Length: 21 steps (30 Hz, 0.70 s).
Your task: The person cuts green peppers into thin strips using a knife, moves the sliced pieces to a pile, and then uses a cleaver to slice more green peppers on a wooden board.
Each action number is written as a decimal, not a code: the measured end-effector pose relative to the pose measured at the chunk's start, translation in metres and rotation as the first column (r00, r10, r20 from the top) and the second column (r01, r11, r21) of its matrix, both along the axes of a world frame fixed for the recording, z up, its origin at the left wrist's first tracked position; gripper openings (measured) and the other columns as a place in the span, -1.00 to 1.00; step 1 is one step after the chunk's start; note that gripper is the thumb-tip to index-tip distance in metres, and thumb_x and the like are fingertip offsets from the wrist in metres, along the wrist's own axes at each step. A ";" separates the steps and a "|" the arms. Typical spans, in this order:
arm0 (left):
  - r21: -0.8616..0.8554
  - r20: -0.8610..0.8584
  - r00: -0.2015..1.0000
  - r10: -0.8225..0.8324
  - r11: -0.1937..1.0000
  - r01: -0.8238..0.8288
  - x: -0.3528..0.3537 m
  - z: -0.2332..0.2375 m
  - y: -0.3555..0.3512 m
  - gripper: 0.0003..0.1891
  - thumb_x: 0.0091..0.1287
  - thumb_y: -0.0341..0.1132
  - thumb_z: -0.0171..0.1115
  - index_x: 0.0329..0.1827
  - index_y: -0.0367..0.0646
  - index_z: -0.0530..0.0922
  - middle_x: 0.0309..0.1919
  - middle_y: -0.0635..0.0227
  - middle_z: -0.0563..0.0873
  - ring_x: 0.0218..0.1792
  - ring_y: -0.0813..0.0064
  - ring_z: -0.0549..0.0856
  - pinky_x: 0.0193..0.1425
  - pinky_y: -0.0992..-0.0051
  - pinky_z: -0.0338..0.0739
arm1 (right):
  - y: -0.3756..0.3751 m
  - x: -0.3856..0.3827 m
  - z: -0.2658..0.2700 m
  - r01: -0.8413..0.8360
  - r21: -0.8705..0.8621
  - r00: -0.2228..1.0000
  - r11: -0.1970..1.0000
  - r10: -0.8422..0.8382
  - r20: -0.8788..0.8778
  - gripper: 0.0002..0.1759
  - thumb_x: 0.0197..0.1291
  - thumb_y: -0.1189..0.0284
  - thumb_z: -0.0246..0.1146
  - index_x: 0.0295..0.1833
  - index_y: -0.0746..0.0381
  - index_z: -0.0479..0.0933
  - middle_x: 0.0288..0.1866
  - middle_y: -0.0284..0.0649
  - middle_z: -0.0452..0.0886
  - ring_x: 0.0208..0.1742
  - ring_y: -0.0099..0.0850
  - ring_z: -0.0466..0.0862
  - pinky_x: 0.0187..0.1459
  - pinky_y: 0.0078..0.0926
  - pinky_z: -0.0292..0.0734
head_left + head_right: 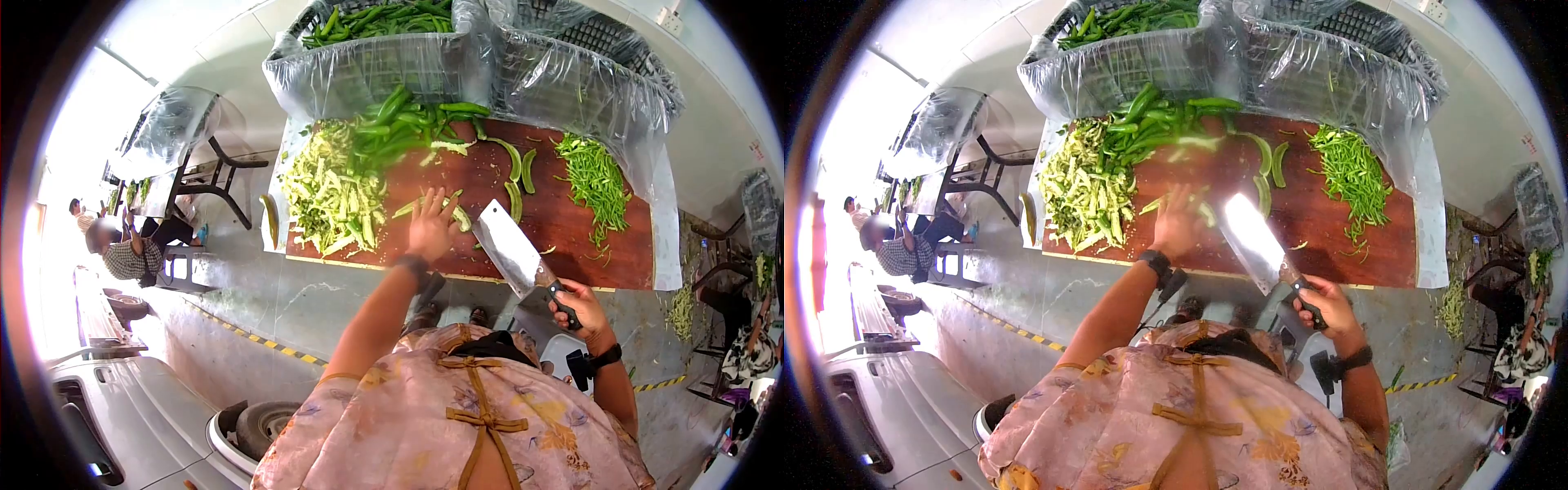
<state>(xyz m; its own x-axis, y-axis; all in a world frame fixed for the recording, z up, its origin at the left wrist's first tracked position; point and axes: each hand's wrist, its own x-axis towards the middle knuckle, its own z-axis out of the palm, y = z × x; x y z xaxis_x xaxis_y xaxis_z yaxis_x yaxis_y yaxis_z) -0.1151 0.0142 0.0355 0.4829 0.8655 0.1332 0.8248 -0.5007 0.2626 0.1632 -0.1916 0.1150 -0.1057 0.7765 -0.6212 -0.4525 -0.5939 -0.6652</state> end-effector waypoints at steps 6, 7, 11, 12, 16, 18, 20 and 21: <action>-0.022 -0.029 0.999 -0.015 1.000 0.015 -0.002 -0.004 0.002 -0.42 0.27 -0.12 0.15 0.39 0.03 0.35 0.47 0.19 0.20 0.51 0.17 0.07 0.51 0.04 -0.04 | -0.002 0.001 -0.002 0.010 0.028 1.000 1.000 -0.010 -0.004 -0.60 0.28 0.49 0.19 0.23 0.26 0.39 -0.42 -0.22 0.56 -0.61 -0.62 0.44 -0.62 -0.67 0.34; -0.021 -0.048 0.999 -0.019 1.000 0.018 -0.002 -0.003 0.002 -0.42 0.27 -0.12 0.15 0.39 0.03 0.35 0.47 0.19 0.20 0.51 0.17 0.07 0.51 0.03 -0.04 | -0.002 0.001 -0.001 0.010 0.028 1.000 1.000 -0.009 -0.004 -0.60 0.28 0.49 0.19 0.23 0.26 0.39 -0.42 -0.22 0.56 -0.61 -0.62 0.44 -0.62 -0.67 0.34; -0.044 -0.025 1.000 -0.015 0.999 0.014 -0.001 -0.002 0.003 -0.42 0.28 -0.12 0.16 0.39 0.03 0.35 0.47 0.19 0.20 0.51 0.17 0.07 0.51 0.02 -0.04 | 0.001 -0.001 -0.002 -0.033 0.071 0.999 0.997 0.030 0.045 -0.58 0.28 0.49 0.18 0.25 0.27 0.38 -0.42 -0.20 0.55 -0.61 -0.62 0.45 -0.62 -0.66 0.34; -0.042 -0.004 1.000 -0.004 0.999 0.004 0.000 -0.003 0.003 -0.42 0.28 -0.12 0.16 0.39 0.03 0.35 0.47 0.20 0.20 0.51 0.17 0.07 0.50 0.02 -0.03 | 0.002 -0.003 -0.004 -0.052 0.085 0.996 0.995 0.045 0.080 -0.57 0.28 0.49 0.17 0.26 0.27 0.37 -0.42 -0.18 0.55 -0.62 -0.61 0.44 -0.63 -0.65 0.34; -0.046 0.022 1.000 0.002 0.999 -0.001 0.000 -0.002 0.002 -0.42 0.27 -0.12 0.16 0.39 0.02 0.35 0.47 0.19 0.20 0.51 0.16 0.07 0.50 0.01 -0.03 | 0.003 -0.006 -0.002 -0.046 0.083 0.996 0.995 0.039 0.085 -0.55 0.26 0.50 0.19 0.26 0.27 0.39 -0.42 -0.24 0.56 -0.60 -0.61 0.45 -0.61 -0.67 0.34; -0.036 0.026 1.000 0.000 0.999 0.001 0.000 -0.002 0.003 -0.41 0.27 -0.12 0.16 0.39 0.01 0.35 0.47 0.18 0.20 0.51 0.16 0.07 0.50 0.01 -0.03 | 0.001 -0.008 0.005 -0.019 0.055 0.996 0.998 0.014 0.085 -0.56 0.26 0.50 0.20 0.25 0.27 0.40 -0.43 -0.25 0.56 -0.60 -0.63 0.44 -0.61 -0.67 0.34; -0.028 0.031 1.000 0.001 1.000 0.000 0.000 -0.003 0.003 -0.41 0.26 -0.13 0.16 0.39 0.01 0.35 0.47 0.18 0.20 0.50 0.15 0.07 0.50 0.00 -0.03 | 0.001 -0.007 0.003 -0.017 0.049 0.996 0.999 0.013 0.084 -0.56 0.26 0.50 0.20 0.25 0.28 0.40 -0.43 -0.25 0.56 -0.60 -0.63 0.44 -0.61 -0.67 0.34; -0.025 0.032 0.999 -0.002 1.000 0.003 0.000 -0.004 0.003 -0.40 0.26 -0.13 0.17 0.39 0.00 0.34 0.47 0.17 0.20 0.50 0.14 0.07 0.49 0.00 -0.03 | 0.001 -0.007 0.002 -0.013 0.044 0.997 0.999 0.010 0.082 -0.57 0.26 0.50 0.20 0.25 0.28 0.40 -0.43 -0.26 0.56 -0.60 -0.64 0.44 -0.61 -0.66 0.35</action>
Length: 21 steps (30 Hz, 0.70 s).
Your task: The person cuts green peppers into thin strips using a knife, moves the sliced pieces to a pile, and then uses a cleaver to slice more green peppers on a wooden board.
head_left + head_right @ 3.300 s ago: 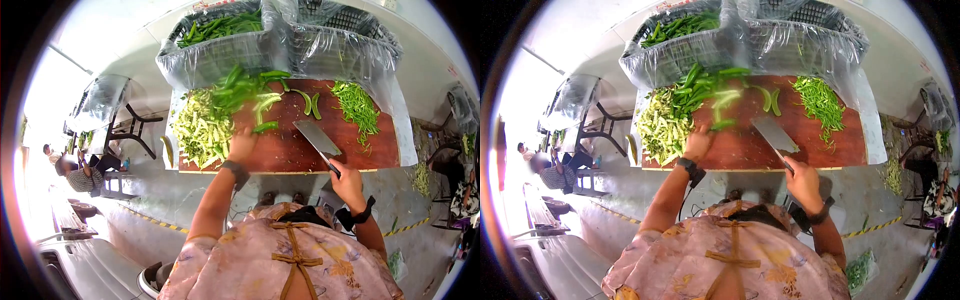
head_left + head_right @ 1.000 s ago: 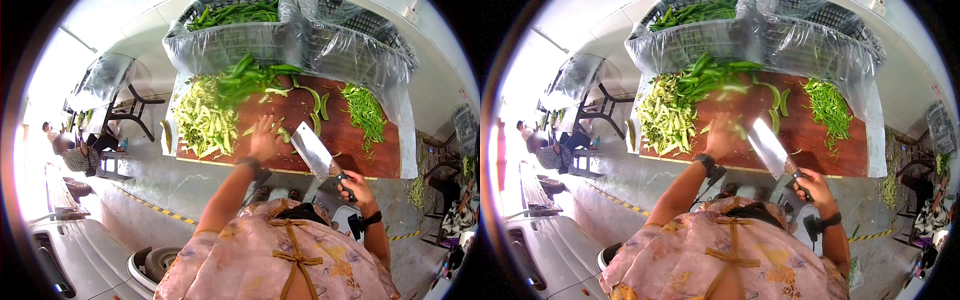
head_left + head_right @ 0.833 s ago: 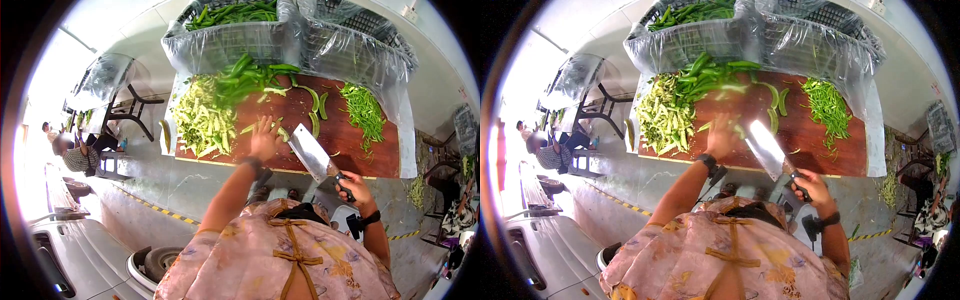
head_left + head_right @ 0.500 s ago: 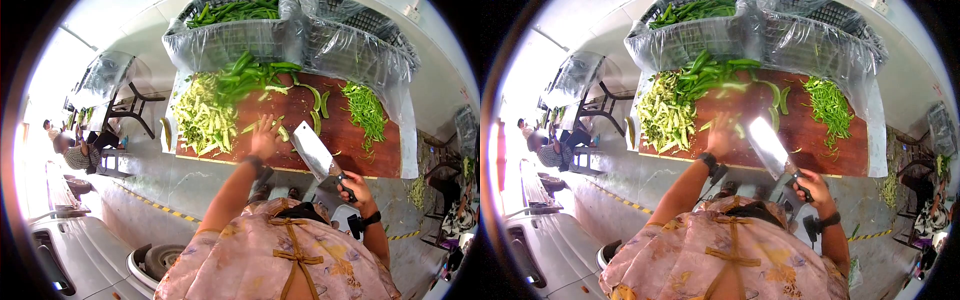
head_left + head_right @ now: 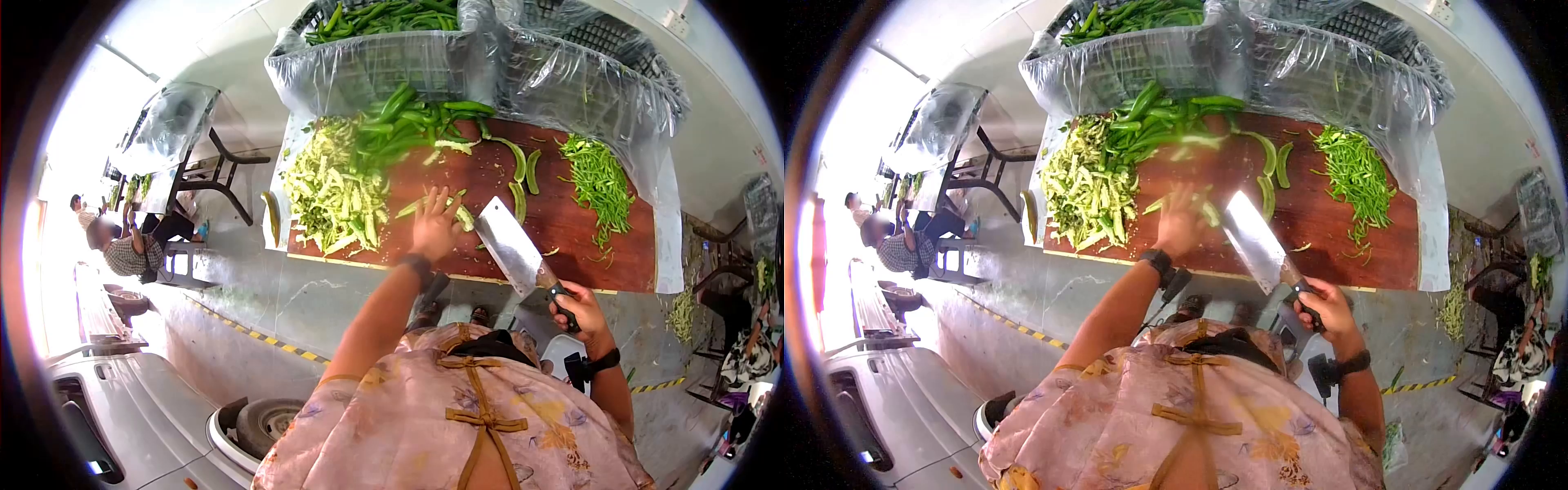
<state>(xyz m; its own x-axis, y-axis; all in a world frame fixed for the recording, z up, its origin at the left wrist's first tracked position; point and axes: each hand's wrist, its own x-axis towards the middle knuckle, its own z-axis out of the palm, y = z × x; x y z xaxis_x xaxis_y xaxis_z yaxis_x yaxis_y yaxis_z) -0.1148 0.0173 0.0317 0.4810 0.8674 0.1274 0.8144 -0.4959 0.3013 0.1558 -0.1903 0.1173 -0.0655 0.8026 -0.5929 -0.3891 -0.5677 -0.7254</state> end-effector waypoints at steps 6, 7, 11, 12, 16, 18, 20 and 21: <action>-0.009 0.012 1.000 0.000 1.000 0.000 0.000 -0.002 0.000 -0.40 0.24 -0.15 0.18 0.39 0.00 0.35 0.47 0.18 0.20 0.50 0.14 0.07 0.49 -0.03 -0.02 | 0.002 -0.005 0.005 -0.018 0.018 0.997 1.000 0.016 0.078 -0.60 0.25 0.48 0.21 0.21 0.28 0.42 -0.45 -0.29 0.55 -0.61 -0.63 0.44 -0.61 -0.66 0.35; -0.011 0.016 1.000 0.001 1.000 -0.001 0.000 -0.003 0.000 -0.40 0.23 -0.16 0.18 0.38 0.00 0.36 0.46 0.18 0.20 0.50 0.14 0.07 0.49 -0.04 -0.02 | 0.003 -0.007 0.004 -0.019 0.018 0.997 1.000 0.018 0.077 -0.60 0.25 0.48 0.21 0.21 0.28 0.42 -0.45 -0.29 0.55 -0.61 -0.63 0.44 -0.61 -0.66 0.35; -0.018 0.018 1.000 0.002 1.000 -0.001 0.001 -0.005 0.000 -0.41 0.23 -0.18 0.19 0.37 0.02 0.37 0.46 0.19 0.21 0.50 0.14 0.07 0.49 -0.04 -0.02 | 0.012 -0.014 -0.005 -0.007 -0.001 0.997 1.000 0.007 0.079 -0.60 0.24 0.48 0.23 0.19 0.28 0.43 -0.46 -0.29 0.55 -0.61 -0.63 0.44 -0.62 -0.66 0.34; -0.007 -0.005 1.000 0.012 1.000 -0.012 0.002 -0.004 0.000 -0.41 0.22 -0.19 0.19 0.37 0.02 0.37 0.46 0.19 0.22 0.50 0.14 0.07 0.48 -0.04 -0.02 | 0.015 -0.014 -0.007 0.003 -0.022 0.997 1.000 -0.001 0.078 -0.59 0.23 0.48 0.23 0.19 0.29 0.43 -0.46 -0.28 0.55 -0.61 -0.63 0.45 -0.63 -0.66 0.34; 0.010 0.004 1.000 0.026 1.000 -0.026 0.003 -0.003 0.000 -0.41 0.20 -0.21 0.19 0.36 0.03 0.38 0.45 0.19 0.23 0.50 0.12 0.08 0.48 -0.05 -0.01 | 0.012 -0.010 -0.008 0.027 -0.048 1.000 0.998 -0.026 0.016 -0.59 0.23 0.48 0.23 0.19 0.29 0.42 -0.46 -0.25 0.55 -0.61 -0.62 0.45 -0.63 -0.66 0.34; 0.009 0.008 1.000 0.024 1.000 -0.024 0.003 -0.003 0.000 -0.41 0.20 -0.21 0.19 0.36 0.02 0.39 0.45 0.20 0.23 0.49 0.12 0.09 0.47 -0.06 0.00 | 0.008 -0.010 -0.004 0.028 -0.057 1.000 0.998 -0.029 -0.010 -0.61 0.25 0.47 0.19 0.19 0.28 0.40 -0.45 -0.23 0.53 -0.60 -0.62 0.43 -0.63 -0.66 0.33; 0.007 0.015 1.000 0.022 1.000 -0.022 0.002 -0.003 -0.001 -0.42 0.19 -0.21 0.19 0.35 0.02 0.40 0.45 0.20 0.24 0.49 0.11 0.09 0.47 -0.06 0.01 | 0.014 -0.007 -0.010 0.032 -0.080 0.995 0.996 -0.039 -0.089 -0.64 0.27 0.46 0.17 0.17 0.26 0.39 -0.44 -0.22 0.52 -0.60 -0.62 0.42 -0.63 -0.67 0.33; 0.014 0.011 1.000 0.029 0.999 -0.029 0.002 -0.003 -0.001 -0.43 0.19 -0.21 0.18 0.34 0.02 0.41 0.44 0.21 0.25 0.49 0.10 0.10 0.46 -0.06 0.02 | 0.017 -0.005 -0.014 0.035 -0.103 0.985 0.994 -0.052 -0.166 -0.67 0.29 0.45 0.16 0.16 0.23 0.39 -0.43 -0.21 0.51 -0.59 -0.61 0.41 -0.63 -0.67 0.33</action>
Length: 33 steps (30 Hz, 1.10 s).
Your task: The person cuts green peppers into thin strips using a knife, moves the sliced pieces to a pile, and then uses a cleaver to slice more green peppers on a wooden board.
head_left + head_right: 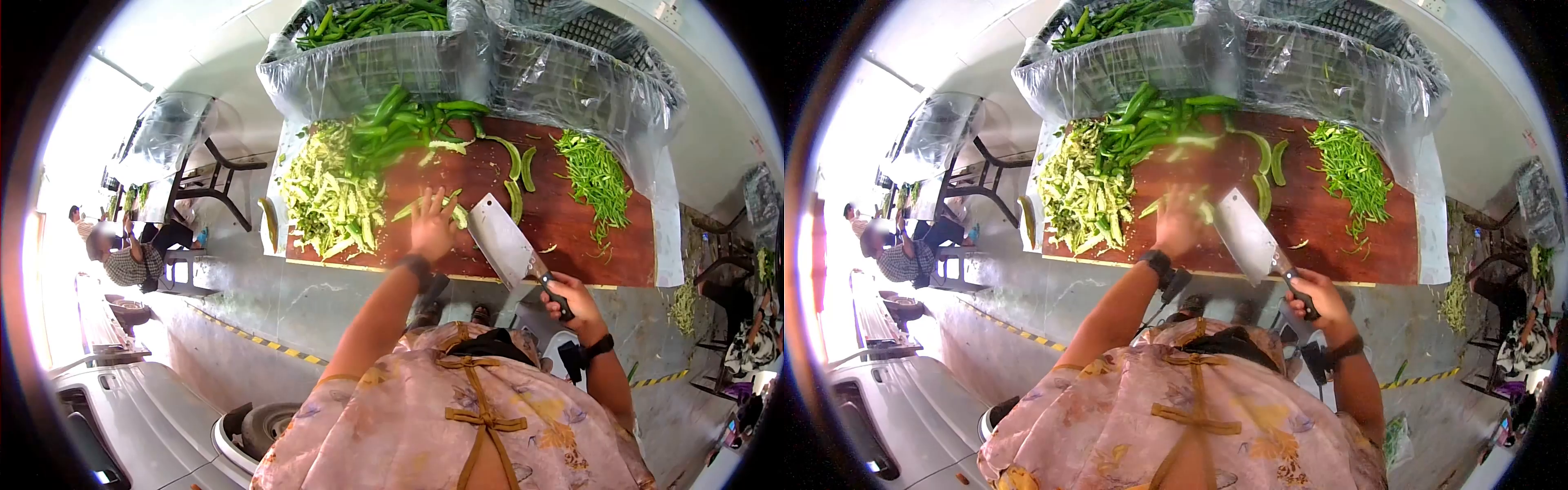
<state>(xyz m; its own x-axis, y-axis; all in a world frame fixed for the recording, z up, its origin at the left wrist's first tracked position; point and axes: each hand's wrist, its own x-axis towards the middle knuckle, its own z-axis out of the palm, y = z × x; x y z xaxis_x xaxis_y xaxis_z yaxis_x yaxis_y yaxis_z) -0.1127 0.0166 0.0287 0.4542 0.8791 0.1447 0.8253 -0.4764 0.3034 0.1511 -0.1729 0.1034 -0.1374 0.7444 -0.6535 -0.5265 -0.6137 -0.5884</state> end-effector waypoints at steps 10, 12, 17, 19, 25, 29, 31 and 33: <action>-0.002 -0.025 1.000 -0.016 1.000 0.016 -0.004 0.005 0.001 -0.45 0.22 -0.22 0.17 0.33 0.04 0.42 0.44 0.23 0.26 0.48 0.09 0.11 0.46 -0.06 0.03 | -0.008 0.011 -0.017 0.027 -0.132 0.966 0.991 -0.060 -0.252 -0.83 0.35 0.38 0.12 0.00 0.10 0.36 -0.37 -0.22 0.46 -0.56 -0.65 0.37 -0.61 -0.78 0.30; -0.009 -0.030 0.999 -0.018 1.000 0.018 -0.004 0.005 0.001 -0.45 0.22 -0.21 0.17 0.34 0.05 0.41 0.44 0.24 0.25 0.48 0.11 0.11 0.46 -0.06 0.03 | -0.010 0.014 -0.018 0.019 -0.116 0.962 0.993 -0.050 -0.269 -0.83 0.36 0.38 0.11 0.01 0.09 0.35 -0.37 -0.22 0.46 -0.56 -0.65 0.37 -0.61 -0.78 0.31; 0.030 -0.051 0.999 0.002 1.000 -0.001 -0.002 -0.001 0.000 -0.44 0.24 -0.19 0.16 0.36 0.07 0.39 0.46 0.26 0.23 0.49 0.14 0.10 0.47 -0.05 0.02 | -0.003 0.009 -0.017 0.027 -0.133 0.959 0.991 -0.063 -0.276 -0.82 0.36 0.36 0.11 0.02 0.07 0.34 -0.37 -0.22 0.46 -0.56 -0.65 0.37 -0.61 -0.77 0.31; -0.001 -0.062 0.998 0.017 1.000 -0.017 -0.001 0.001 0.001 -0.44 0.24 -0.18 0.17 0.36 0.07 0.38 0.45 0.28 0.24 0.48 0.15 0.11 0.46 -0.05 0.02 | -0.006 0.008 -0.018 0.033 -0.118 0.956 0.992 -0.066 -0.285 -0.82 0.36 0.35 0.11 0.01 0.07 0.34 -0.37 -0.22 0.45 -0.56 -0.65 0.38 -0.61 -0.77 0.31; 0.039 -0.015 1.000 0.001 0.999 0.000 -0.005 -0.003 0.002 -0.43 0.23 -0.16 0.19 0.35 0.06 0.40 0.43 0.27 0.29 0.46 0.13 0.15 0.46 -0.05 0.03 | -0.011 -0.002 -0.013 0.062 -0.199 0.929 0.978 -0.130 -0.345 -0.82 0.35 0.34 0.12 -0.02 0.11 0.34 -0.38 -0.20 0.46 -0.56 -0.61 0.39 -0.60 -0.74 0.31; 0.018 -0.044 0.999 -0.003 1.000 0.003 -0.004 0.000 0.002 -0.44 0.22 -0.18 0.21 0.34 0.05 0.41 0.42 0.27 0.30 0.45 0.13 0.17 0.45 -0.05 0.04 | -0.003 -0.012 0.005 0.029 -0.070 0.986 0.997 -0.040 -0.161 -0.85 0.35 0.35 0.12 -0.06 0.14 0.34 -0.41 -0.19 0.46 -0.58 -0.57 0.40 -0.61 -0.68 0.31; 0.013 -0.012 1.000 0.001 1.000 -0.001 -0.004 0.002 0.003 -0.44 0.21 -0.20 0.22 0.33 0.05 0.42 0.42 0.27 0.30 0.45 0.12 0.17 0.45 -0.06 0.04 | -0.006 -0.012 0.002 0.049 -0.072 0.984 0.996 -0.060 -0.167 -0.86 0.35 0.36 0.12 -0.08 0.14 0.35 -0.42 -0.18 0.46 -0.59 -0.56 0.41 -0.61 -0.66 0.31; 0.004 -0.002 1.000 0.002 1.000 -0.002 -0.003 0.002 0.003 -0.44 0.21 -0.20 0.21 0.34 0.05 0.41 0.42 0.28 0.29 0.46 0.13 0.16 0.45 -0.07 0.04 | -0.012 -0.012 -0.006 0.095 -0.179 0.952 0.979 -0.141 -0.270 -0.85 0.34 0.37 0.13 -0.08 0.15 0.35 -0.43 -0.17 0.47 -0.59 -0.55 0.42 -0.62 -0.63 0.31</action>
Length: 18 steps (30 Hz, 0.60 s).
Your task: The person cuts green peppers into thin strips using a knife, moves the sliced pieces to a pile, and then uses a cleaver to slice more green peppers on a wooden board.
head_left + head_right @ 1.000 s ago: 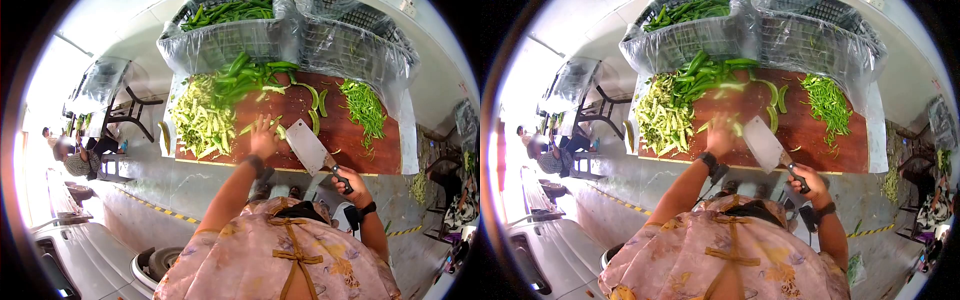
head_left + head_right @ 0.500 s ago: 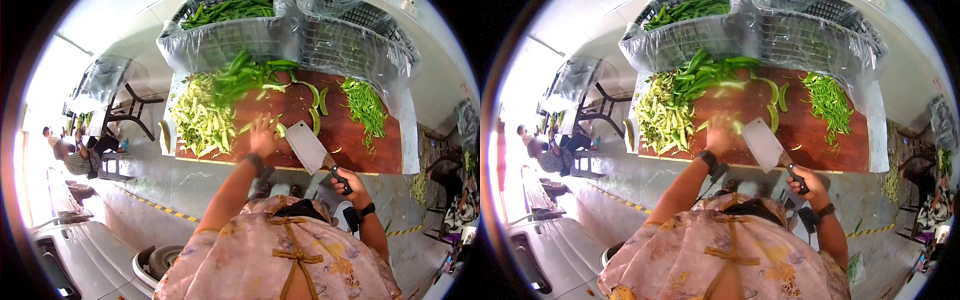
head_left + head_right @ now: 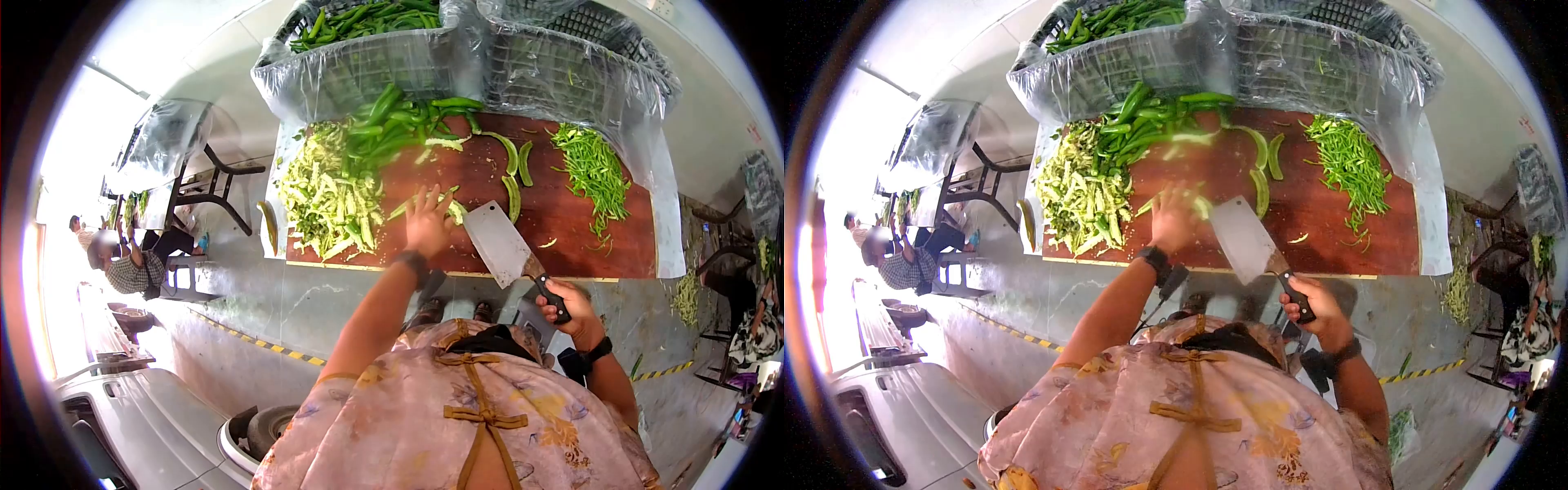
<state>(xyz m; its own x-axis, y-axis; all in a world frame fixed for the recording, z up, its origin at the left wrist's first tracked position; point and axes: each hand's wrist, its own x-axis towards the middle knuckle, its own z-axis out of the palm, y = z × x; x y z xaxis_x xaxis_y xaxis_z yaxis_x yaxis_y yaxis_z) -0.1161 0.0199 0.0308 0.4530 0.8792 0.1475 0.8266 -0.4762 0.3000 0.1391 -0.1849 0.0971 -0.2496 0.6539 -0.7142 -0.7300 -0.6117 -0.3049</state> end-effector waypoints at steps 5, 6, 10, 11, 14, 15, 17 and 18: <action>0.011 -0.024 1.000 0.003 1.000 -0.003 -0.002 -0.006 0.000 -0.43 0.22 -0.17 0.19 0.35 0.05 0.40 0.43 0.29 0.27 0.46 0.13 0.15 0.45 -0.08 0.02 | 0.000 -0.011 0.013 -0.060 0.052 0.984 0.997 0.050 0.172 -0.85 0.34 0.37 0.13 -0.08 0.15 0.35 -0.44 -0.17 0.48 -0.60 -0.54 0.43 -0.62 -0.63 0.32; 0.014 -0.024 1.000 0.000 1.000 0.001 -0.002 -0.006 0.000 -0.43 0.22 -0.16 0.19 0.35 0.06 0.40 0.43 0.29 0.28 0.46 0.13 0.15 0.45 -0.08 0.02 | 0.001 -0.012 0.015 -0.084 0.069 0.973 0.994 0.067 0.219 -0.85 0.34 0.36 0.13 -0.09 0.15 0.35 -0.44 -0.17 0.49 -0.59 -0.55 0.42 -0.61 -0.64 0.32; 0.019 -0.045 0.998 0.035 0.999 -0.035 0.001 -0.006 0.000 -0.43 0.23 -0.14 0.20 0.35 0.07 0.40 0.42 0.29 0.29 0.46 0.13 0.15 0.44 -0.07 0.04 | 0.008 -0.013 0.011 -0.054 0.087 0.990 0.995 0.042 0.133 -0.85 0.35 0.35 0.13 -0.09 0.15 0.35 -0.43 -0.17 0.49 -0.58 -0.56 0.42 -0.60 -0.66 0.32; 0.019 -0.046 0.998 0.032 0.999 -0.031 -0.001 -0.006 -0.001 -0.43 0.23 -0.14 0.20 0.35 0.07 0.40 0.42 0.29 0.29 0.46 0.13 0.15 0.44 -0.07 0.04 | 0.006 -0.013 0.009 -0.043 0.075 0.994 0.996 0.035 0.108 -0.86 0.35 0.35 0.13 -0.08 0.14 0.35 -0.42 -0.18 0.49 -0.58 -0.56 0.42 -0.60 -0.66 0.32; 0.037 -0.016 1.000 0.012 0.999 -0.012 -0.002 -0.003 0.001 -0.45 0.23 -0.14 0.21 0.33 0.07 0.42 0.40 0.29 0.32 0.44 0.12 0.18 0.43 -0.06 0.06 | 0.001 -0.012 0.003 -0.004 0.044 1.000 0.999 0.002 0.029 -0.86 0.35 0.35 0.13 -0.08 0.12 0.35 -0.41 -0.18 0.48 -0.57 -0.57 0.42 -0.59 -0.66 0.33; 0.037 -0.013 1.000 0.016 0.999 -0.015 -0.002 -0.003 0.000 -0.45 0.22 -0.15 0.21 0.32 0.07 0.43 0.39 0.29 0.34 0.44 0.12 0.19 0.43 -0.05 0.07 | -0.001 -0.012 0.001 0.016 0.018 1.000 1.000 -0.016 -0.025 -0.87 0.35 0.35 0.13 -0.08 0.12 0.36 -0.41 -0.18 0.48 -0.57 -0.57 0.42 -0.59 -0.66 0.33; 0.035 -0.009 1.000 0.020 0.999 -0.020 -0.002 -0.002 -0.001 -0.46 0.22 -0.15 0.22 0.31 0.07 0.44 0.38 0.30 0.35 0.43 0.12 0.20 0.42 -0.05 0.08 | -0.001 -0.014 0.002 0.011 0.021 1.000 1.000 -0.010 -0.012 -0.86 0.35 0.35 0.13 -0.08 0.11 0.35 -0.41 -0.19 0.47 -0.57 -0.57 0.42 -0.59 -0.66 0.33; 0.043 0.002 1.000 0.022 0.999 -0.022 -0.002 -0.003 -0.001 -0.46 0.22 -0.15 0.22 0.31 0.07 0.44 0.38 0.30 0.35 0.42 0.11 0.21 0.42 -0.05 0.08 | 0.000 -0.016 0.004 0.006 0.026 1.000 1.000 -0.006 0.001 -0.86 0.35 0.35 0.13 -0.07 0.11 0.35 -0.41 -0.20 0.46 -0.57 -0.57 0.41 -0.59 -0.67 0.33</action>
